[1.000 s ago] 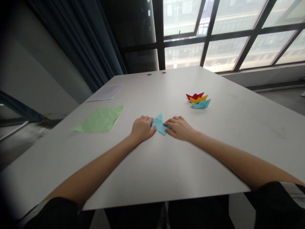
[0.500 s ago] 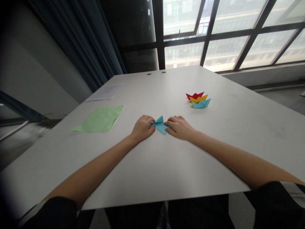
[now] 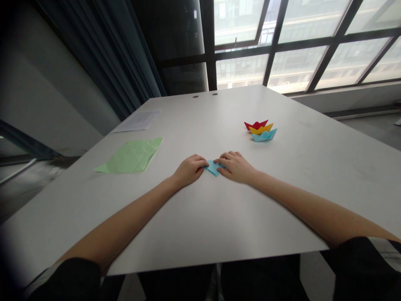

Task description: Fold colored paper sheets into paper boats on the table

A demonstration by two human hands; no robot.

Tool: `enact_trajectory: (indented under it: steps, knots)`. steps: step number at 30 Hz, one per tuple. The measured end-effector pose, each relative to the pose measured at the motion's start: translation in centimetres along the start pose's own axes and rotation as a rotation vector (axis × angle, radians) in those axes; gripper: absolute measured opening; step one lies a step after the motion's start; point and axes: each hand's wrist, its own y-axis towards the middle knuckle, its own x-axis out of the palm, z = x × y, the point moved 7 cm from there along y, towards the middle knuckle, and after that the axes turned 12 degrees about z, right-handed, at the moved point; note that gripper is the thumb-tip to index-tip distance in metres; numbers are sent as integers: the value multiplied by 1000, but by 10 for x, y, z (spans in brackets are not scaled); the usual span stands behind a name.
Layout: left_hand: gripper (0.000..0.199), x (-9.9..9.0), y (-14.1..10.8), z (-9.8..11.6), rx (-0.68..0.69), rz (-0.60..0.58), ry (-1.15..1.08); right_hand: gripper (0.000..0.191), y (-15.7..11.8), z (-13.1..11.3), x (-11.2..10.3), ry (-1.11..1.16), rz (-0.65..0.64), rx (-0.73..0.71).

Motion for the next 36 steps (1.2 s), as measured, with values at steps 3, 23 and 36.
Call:
enact_trajectory:
  steps: [3,23,36]
  knots:
    - [23,0,0,1,-8,-13,38,29,0,-2,-2,18,23,-23]
    - [31,-2,4,-5,-210,-9,87,27,-3,-26,-11,193,7,-275]
    - [16,2,-7,-44,-840,342,-600,26,1,-17,-15,3,99,-167]
